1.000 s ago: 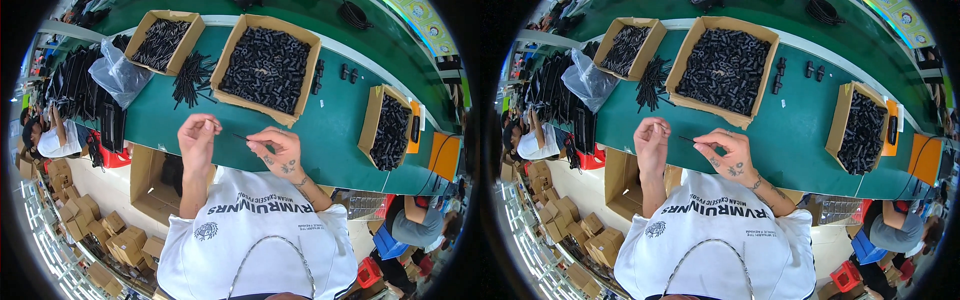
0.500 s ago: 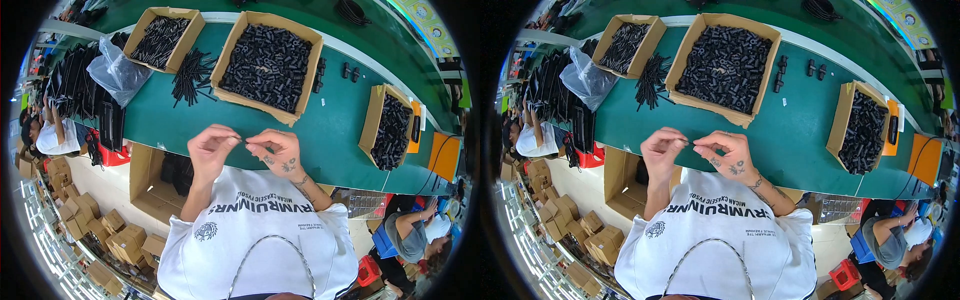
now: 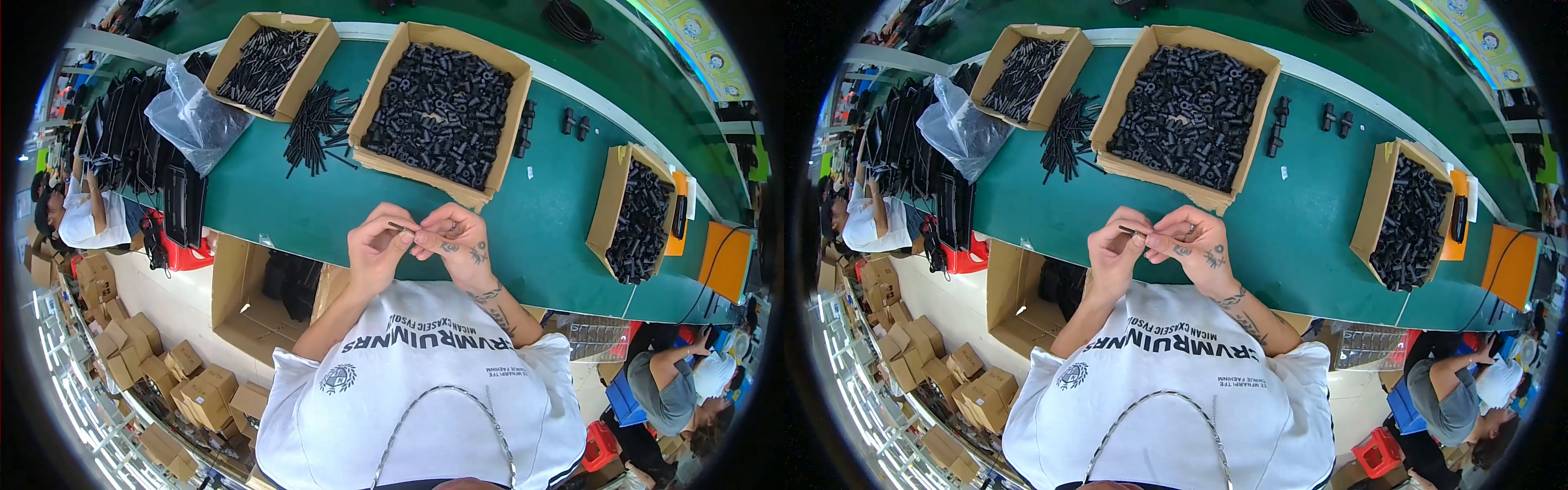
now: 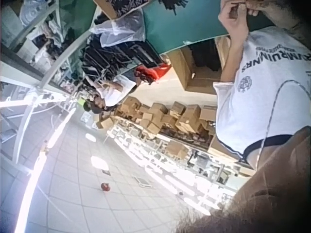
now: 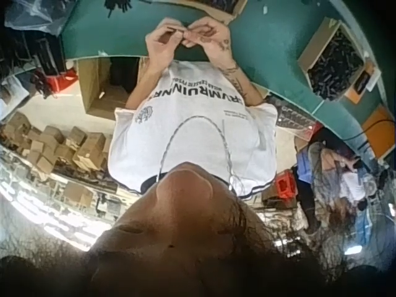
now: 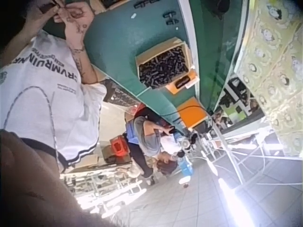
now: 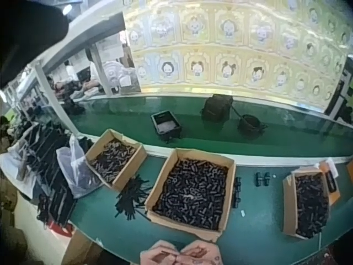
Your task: Assembling small black plastic connector components at a workbench.
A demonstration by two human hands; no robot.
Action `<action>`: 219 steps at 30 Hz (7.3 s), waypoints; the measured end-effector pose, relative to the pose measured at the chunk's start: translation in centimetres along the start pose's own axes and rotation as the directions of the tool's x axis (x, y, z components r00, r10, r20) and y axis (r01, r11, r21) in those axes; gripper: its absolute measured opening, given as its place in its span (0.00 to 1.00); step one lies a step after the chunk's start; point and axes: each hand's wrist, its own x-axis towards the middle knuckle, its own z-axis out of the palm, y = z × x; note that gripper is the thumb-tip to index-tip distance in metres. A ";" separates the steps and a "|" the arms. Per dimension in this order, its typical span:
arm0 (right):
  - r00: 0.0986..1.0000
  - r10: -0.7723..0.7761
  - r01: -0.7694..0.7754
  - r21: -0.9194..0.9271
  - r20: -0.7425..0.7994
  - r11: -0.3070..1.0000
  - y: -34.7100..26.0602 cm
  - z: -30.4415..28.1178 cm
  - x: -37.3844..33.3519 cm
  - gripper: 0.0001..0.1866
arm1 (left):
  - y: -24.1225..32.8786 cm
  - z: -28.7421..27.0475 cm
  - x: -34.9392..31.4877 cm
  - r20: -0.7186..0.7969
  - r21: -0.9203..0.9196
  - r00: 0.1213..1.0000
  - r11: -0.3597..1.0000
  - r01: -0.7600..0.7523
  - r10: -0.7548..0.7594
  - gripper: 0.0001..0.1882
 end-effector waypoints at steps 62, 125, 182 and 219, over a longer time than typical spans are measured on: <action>0.938 -0.311 0.180 -0.550 -0.154 0.816 -7.0 -4.8 -3.3 0.04 | 6.4 -18.9 35.0 0.276 0.925 0.845 -0.364 -0.105 0.458 0.09; 0.846 -0.514 0.365 -0.857 0.142 0.364 -8.3 -6.1 -8.8 0.22 | -2.4 13.3 1.3 0.248 -0.057 0.831 0.849 0.525 -0.497 0.20; 0.914 -0.129 0.389 -0.921 0.385 0.006 -12.1 -9.9 -7.4 0.24 | -3.0 5.6 0.2 0.610 0.656 0.789 0.508 -0.558 0.079 0.32; 0.953 -0.078 0.300 -0.887 0.291 0.350 -10.8 -11.7 -6.5 0.28 | -3.0 5.8 0.2 0.624 0.642 0.776 0.509 -0.573 0.088 0.33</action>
